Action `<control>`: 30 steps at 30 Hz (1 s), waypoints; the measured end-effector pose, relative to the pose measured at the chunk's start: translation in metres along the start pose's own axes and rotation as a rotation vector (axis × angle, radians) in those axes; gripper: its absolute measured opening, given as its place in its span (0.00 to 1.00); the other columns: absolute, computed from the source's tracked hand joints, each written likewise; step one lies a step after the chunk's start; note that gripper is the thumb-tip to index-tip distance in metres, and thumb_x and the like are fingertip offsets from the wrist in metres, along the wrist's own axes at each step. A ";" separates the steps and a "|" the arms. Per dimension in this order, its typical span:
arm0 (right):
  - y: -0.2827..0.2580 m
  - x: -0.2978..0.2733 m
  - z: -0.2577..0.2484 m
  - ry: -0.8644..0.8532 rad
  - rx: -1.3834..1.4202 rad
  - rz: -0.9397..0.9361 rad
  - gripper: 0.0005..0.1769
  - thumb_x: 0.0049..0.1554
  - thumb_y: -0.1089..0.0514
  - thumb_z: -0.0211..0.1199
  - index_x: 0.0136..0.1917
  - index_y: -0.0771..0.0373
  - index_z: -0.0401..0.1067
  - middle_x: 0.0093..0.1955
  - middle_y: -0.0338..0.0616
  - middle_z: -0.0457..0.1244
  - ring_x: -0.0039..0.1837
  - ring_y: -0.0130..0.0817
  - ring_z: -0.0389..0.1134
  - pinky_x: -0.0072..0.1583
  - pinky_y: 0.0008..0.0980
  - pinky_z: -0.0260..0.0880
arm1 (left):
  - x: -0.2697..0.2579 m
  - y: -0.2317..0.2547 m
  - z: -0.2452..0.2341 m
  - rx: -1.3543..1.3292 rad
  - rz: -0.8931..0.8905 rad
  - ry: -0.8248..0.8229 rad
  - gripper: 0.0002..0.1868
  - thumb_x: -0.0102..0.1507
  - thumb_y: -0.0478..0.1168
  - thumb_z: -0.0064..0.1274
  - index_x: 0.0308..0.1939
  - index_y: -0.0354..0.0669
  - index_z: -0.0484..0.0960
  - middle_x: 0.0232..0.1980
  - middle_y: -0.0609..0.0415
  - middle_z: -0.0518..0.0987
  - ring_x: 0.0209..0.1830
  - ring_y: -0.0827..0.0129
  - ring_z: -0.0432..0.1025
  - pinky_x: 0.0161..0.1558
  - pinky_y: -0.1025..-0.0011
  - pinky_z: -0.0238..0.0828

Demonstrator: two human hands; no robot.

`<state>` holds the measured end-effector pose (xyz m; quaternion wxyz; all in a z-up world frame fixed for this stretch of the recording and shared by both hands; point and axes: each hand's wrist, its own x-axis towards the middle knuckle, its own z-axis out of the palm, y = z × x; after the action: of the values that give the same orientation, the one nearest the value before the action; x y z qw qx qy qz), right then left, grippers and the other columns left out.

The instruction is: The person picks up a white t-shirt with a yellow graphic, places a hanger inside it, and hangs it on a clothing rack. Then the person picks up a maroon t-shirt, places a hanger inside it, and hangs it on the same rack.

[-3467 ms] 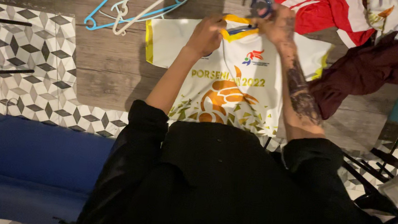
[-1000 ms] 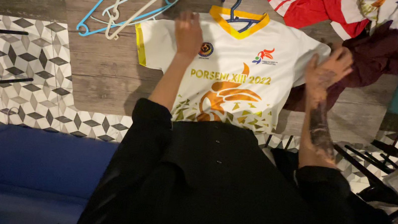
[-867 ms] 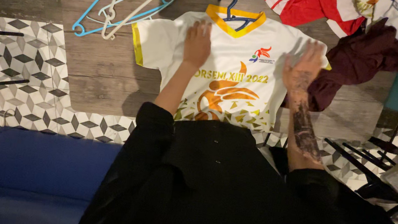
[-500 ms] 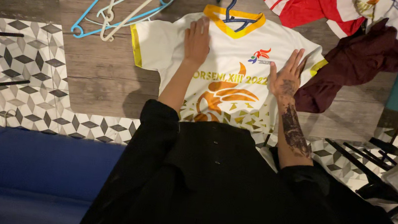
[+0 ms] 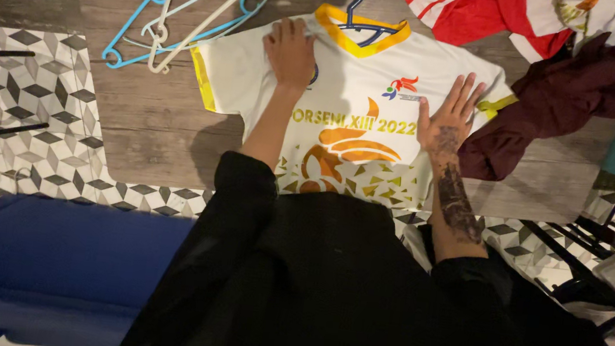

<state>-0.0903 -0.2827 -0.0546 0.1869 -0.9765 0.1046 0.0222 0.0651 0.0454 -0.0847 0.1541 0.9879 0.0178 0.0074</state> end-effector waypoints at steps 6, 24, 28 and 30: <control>-0.007 0.008 -0.002 -0.079 0.055 0.151 0.51 0.67 0.34 0.57 0.86 0.67 0.39 0.89 0.58 0.31 0.88 0.58 0.27 0.79 0.62 0.44 | -0.060 -0.029 -0.035 0.032 0.161 0.080 0.41 0.69 0.58 0.53 0.80 0.46 0.56 0.82 0.42 0.52 0.83 0.45 0.43 0.75 0.36 0.35; -0.007 -0.037 0.001 -0.167 0.046 0.299 0.56 0.63 0.33 0.58 0.85 0.66 0.35 0.88 0.59 0.29 0.86 0.60 0.34 0.81 0.53 0.34 | -0.080 -0.046 -0.031 0.023 0.041 -0.038 0.56 0.58 0.62 0.63 0.80 0.46 0.48 0.80 0.41 0.53 0.81 0.46 0.46 0.69 0.33 0.49; -0.014 -0.049 0.010 -0.079 -0.042 0.124 0.56 0.66 0.33 0.59 0.86 0.67 0.34 0.87 0.63 0.29 0.86 0.68 0.30 0.81 0.57 0.30 | -0.072 -0.053 -0.028 0.035 -0.008 -0.133 0.58 0.58 0.64 0.63 0.81 0.46 0.47 0.81 0.42 0.53 0.82 0.48 0.46 0.69 0.33 0.49; -0.016 -0.056 0.008 -0.158 -0.009 0.174 0.54 0.67 0.33 0.57 0.86 0.65 0.34 0.88 0.61 0.28 0.86 0.67 0.31 0.81 0.55 0.30 | -0.066 -0.055 -0.034 0.051 -0.005 -0.095 0.57 0.59 0.64 0.62 0.80 0.44 0.47 0.81 0.41 0.52 0.81 0.47 0.45 0.68 0.32 0.46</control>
<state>-0.1421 -0.2543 -0.0516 0.1876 -0.9598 0.1738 0.1155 -0.0035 0.1060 -0.0699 0.1295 0.9907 0.0131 -0.0402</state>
